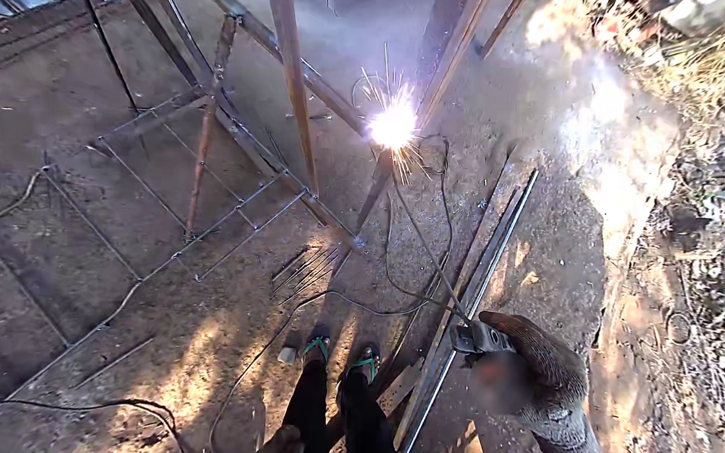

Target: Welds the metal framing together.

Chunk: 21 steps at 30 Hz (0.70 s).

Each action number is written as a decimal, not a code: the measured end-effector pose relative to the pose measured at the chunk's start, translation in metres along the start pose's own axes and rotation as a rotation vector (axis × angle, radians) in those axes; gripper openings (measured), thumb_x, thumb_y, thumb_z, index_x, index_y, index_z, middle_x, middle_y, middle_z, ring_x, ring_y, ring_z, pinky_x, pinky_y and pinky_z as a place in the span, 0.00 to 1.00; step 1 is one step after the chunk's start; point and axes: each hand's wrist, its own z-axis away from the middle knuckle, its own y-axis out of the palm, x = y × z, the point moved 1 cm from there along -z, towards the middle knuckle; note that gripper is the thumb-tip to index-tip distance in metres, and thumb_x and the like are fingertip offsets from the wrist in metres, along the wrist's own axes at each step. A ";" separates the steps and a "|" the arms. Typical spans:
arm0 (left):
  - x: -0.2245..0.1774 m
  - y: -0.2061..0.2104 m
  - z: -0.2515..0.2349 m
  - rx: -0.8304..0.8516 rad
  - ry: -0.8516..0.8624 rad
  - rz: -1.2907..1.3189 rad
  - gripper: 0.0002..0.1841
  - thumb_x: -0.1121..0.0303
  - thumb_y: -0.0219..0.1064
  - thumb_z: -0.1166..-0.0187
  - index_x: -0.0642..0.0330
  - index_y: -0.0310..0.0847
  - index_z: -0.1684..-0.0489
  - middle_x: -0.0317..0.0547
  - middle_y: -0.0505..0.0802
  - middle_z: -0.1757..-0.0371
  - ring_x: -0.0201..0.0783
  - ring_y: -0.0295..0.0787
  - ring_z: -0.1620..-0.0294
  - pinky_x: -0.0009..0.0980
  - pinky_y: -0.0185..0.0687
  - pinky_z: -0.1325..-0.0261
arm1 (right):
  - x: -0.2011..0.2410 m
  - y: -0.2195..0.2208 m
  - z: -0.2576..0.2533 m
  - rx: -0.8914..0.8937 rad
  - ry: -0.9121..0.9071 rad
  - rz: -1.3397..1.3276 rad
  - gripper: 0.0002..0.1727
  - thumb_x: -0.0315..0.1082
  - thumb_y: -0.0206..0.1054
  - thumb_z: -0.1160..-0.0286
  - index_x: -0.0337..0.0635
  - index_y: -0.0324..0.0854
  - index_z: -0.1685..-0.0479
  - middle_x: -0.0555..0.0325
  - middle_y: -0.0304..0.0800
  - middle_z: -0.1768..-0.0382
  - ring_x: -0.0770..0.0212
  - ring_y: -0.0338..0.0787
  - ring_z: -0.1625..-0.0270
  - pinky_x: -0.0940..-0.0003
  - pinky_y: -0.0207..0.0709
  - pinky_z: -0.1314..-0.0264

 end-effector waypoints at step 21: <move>-0.002 -0.001 -0.001 -0.007 -0.022 0.003 0.22 0.53 0.64 0.18 0.56 0.85 0.34 0.48 0.96 0.44 0.46 0.93 0.40 0.55 0.84 0.31 | 0.001 0.003 0.000 -0.013 0.013 -0.051 0.30 0.65 0.67 0.25 0.53 0.86 0.36 0.62 0.95 0.49 0.69 0.93 0.50 0.69 0.90 0.48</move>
